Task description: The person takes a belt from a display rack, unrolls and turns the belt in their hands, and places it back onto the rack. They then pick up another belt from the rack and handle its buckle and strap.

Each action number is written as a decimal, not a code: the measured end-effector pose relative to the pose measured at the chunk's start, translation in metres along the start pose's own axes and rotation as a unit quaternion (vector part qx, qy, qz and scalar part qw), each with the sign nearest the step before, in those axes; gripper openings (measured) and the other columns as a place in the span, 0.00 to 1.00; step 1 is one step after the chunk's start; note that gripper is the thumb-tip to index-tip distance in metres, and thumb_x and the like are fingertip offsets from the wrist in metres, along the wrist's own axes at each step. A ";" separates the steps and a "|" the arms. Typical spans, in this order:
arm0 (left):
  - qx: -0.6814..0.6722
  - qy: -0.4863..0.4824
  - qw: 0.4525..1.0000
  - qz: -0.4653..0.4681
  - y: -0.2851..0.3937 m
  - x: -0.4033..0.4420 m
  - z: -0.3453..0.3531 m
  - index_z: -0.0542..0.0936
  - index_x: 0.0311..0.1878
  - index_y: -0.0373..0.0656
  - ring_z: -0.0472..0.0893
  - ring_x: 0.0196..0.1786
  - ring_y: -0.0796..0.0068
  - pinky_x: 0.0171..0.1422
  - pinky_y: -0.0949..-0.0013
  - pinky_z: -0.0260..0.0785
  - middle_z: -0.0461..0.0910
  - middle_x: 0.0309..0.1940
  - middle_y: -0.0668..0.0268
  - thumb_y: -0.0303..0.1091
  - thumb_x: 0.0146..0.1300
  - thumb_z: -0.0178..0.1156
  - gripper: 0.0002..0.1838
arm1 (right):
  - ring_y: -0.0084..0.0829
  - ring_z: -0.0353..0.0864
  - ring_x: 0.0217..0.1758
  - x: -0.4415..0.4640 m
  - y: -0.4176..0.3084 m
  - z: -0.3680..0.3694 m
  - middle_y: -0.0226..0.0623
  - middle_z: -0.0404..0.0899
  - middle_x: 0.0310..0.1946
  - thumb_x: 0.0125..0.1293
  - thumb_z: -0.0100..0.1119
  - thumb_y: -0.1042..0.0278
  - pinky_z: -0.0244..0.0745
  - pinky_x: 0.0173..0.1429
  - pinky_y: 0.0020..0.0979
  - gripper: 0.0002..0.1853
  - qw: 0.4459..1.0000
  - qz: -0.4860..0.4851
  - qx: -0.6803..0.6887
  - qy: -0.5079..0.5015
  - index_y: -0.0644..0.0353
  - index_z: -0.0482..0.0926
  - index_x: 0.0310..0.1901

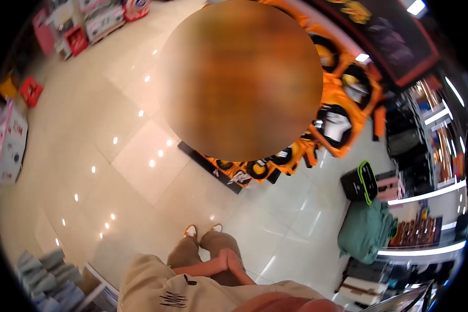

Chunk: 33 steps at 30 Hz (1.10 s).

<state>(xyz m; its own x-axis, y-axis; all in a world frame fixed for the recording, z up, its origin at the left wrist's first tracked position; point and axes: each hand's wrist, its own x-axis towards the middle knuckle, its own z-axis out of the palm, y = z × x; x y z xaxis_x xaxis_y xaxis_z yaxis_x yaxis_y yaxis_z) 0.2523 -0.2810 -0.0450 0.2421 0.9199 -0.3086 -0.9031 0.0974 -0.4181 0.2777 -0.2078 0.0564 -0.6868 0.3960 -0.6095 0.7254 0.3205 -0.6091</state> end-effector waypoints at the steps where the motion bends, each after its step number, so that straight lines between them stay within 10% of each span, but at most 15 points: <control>1: 0.011 -0.018 1.000 -0.022 -0.006 -0.005 0.022 0.76 0.38 0.25 0.74 0.51 0.37 0.65 0.42 0.62 0.76 0.44 0.36 0.49 0.56 0.43 0.30 | 0.45 0.77 0.56 -0.010 -0.012 -0.010 0.53 0.80 0.49 0.75 0.32 0.57 0.69 0.62 0.42 0.24 1.000 -0.004 0.004 0.004 0.64 0.78 0.50; 13: 0.243 0.204 0.946 -0.066 -0.048 0.020 0.199 0.80 0.48 0.39 0.78 0.55 0.56 0.69 0.56 0.65 0.80 0.50 0.51 0.41 0.63 0.40 0.23 | 0.45 0.78 0.53 -0.106 0.017 -0.140 0.53 0.80 0.46 0.75 0.34 0.56 0.69 0.59 0.42 0.23 0.989 -0.049 0.095 0.101 0.65 0.78 0.48; 15: 0.134 0.286 0.948 -0.035 -0.079 0.049 0.223 0.73 0.52 0.27 0.69 0.63 0.44 0.74 0.45 0.54 0.72 0.57 0.40 0.39 0.60 0.43 0.25 | 0.45 0.78 0.53 -0.114 0.044 -0.167 0.53 0.80 0.46 0.75 0.34 0.56 0.69 0.59 0.42 0.23 0.986 -0.052 0.107 0.118 0.66 0.78 0.47; 18: 0.331 0.227 0.915 -0.048 -0.136 0.102 0.239 0.75 0.52 0.32 0.72 0.62 0.50 0.73 0.48 0.58 0.75 0.55 0.45 0.38 0.61 0.42 0.23 | 0.45 0.78 0.52 -0.131 0.091 -0.213 0.53 0.80 0.45 0.75 0.35 0.56 0.69 0.58 0.42 0.23 0.980 -0.046 0.121 0.150 0.66 0.78 0.47; 23: 0.210 0.386 0.894 -0.083 -0.205 0.173 0.279 0.72 0.48 0.28 0.70 0.63 0.45 0.73 0.44 0.56 0.73 0.55 0.43 0.35 0.59 0.45 0.20 | 0.45 0.78 0.50 -0.156 0.150 -0.272 0.53 0.80 0.44 0.74 0.36 0.56 0.69 0.57 0.42 0.23 0.970 -0.022 0.146 0.192 0.66 0.78 0.45; 33: 0.167 0.381 0.905 -0.087 -0.189 0.292 0.274 0.73 0.46 0.31 0.71 0.58 0.42 0.68 0.37 0.58 0.74 0.50 0.41 0.38 0.60 0.47 0.19 | 0.45 0.78 0.48 -0.132 0.212 -0.364 0.53 0.80 0.41 0.74 0.37 0.56 0.69 0.55 0.42 0.22 0.966 0.021 0.173 0.193 0.67 0.77 0.43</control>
<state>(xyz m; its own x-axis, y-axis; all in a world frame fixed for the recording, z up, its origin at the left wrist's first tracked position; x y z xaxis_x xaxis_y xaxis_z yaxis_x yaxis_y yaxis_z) 0.3968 0.0729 0.1784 0.4511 0.3634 -0.8151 -0.8537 0.4420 -0.2754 0.5388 0.1206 0.1924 -0.5401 0.7152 -0.4436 0.6478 0.0168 -0.7616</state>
